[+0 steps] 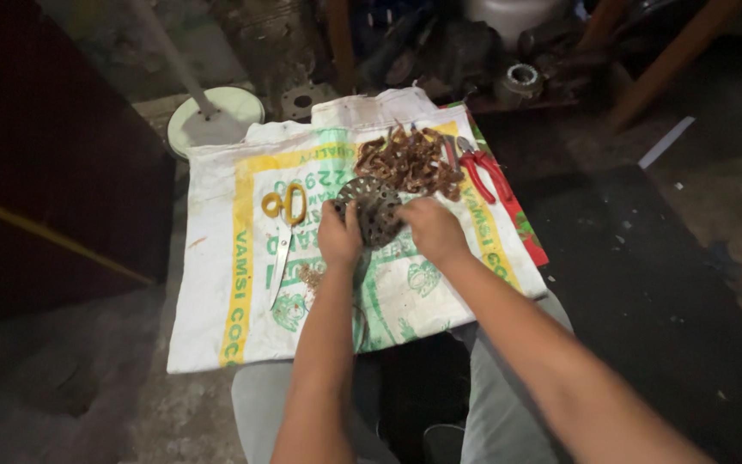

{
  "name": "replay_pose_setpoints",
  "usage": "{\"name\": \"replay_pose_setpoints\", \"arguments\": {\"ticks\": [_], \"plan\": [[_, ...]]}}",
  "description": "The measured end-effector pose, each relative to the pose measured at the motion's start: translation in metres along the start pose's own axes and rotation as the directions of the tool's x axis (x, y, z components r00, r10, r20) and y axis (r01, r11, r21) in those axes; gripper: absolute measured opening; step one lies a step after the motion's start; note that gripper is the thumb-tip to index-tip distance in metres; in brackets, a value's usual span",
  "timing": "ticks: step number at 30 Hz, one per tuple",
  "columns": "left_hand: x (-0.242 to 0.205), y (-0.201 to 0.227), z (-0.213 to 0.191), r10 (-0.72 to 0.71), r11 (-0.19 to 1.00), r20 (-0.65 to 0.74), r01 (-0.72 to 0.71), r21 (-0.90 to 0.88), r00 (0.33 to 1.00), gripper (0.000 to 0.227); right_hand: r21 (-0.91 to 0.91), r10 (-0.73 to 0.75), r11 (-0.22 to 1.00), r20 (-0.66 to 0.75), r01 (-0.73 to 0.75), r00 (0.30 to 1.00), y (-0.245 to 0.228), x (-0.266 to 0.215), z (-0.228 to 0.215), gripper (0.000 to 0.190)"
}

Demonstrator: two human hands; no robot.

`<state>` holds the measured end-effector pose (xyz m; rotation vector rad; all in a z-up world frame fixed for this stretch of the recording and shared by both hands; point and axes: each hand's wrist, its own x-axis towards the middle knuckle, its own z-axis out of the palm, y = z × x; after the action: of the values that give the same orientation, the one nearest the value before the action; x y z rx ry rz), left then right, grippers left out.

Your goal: The person pulls copper wire windings from a metal motor stator core by hand, working over a white bag on their lap.

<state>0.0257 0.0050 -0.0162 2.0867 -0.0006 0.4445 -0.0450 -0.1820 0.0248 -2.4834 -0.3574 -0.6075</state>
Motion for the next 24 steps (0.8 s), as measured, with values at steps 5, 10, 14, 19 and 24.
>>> {"name": "replay_pose_setpoints", "arguments": {"ticks": [5, 10, 14, 19, 24], "plan": [[-0.003, -0.006, -0.004, 0.057, 0.998, -0.055, -0.056, 0.009, 0.997, 0.039, -0.031, -0.316, 0.948, -0.012, 0.316, 0.949, -0.013, -0.004, 0.012, 0.028], [-0.001, -0.004, 0.005, -0.004, 1.0, -0.008, 0.004, 0.026, 1.0, 0.041, -0.034, 0.024, 0.999, 0.008, -0.023, 1.0, -0.008, -0.007, -0.004, 0.036], [-0.001, -0.004, -0.001, -0.027, 0.997, 0.011, 0.026, 0.078, 1.0, 0.042, -0.037, -0.064, 0.997, 0.072, 0.067, 0.995, -0.021, -0.008, -0.003, 0.037], [-0.004, 0.002, -0.002, 0.04, 0.999, -0.027, -0.04, 0.017, 0.999, 0.042, -0.024, -0.124, 0.992, -0.078, 0.122, 0.989, -0.033, -0.002, 0.008, 0.035], [-0.003, -0.002, -0.001, -0.001, 1.0, 0.016, 0.001, 0.014, 1.0, 0.042, 0.282, 0.315, 0.897, 0.131, -0.34, 0.94, -0.032, 0.001, 0.02, 0.016]]}}
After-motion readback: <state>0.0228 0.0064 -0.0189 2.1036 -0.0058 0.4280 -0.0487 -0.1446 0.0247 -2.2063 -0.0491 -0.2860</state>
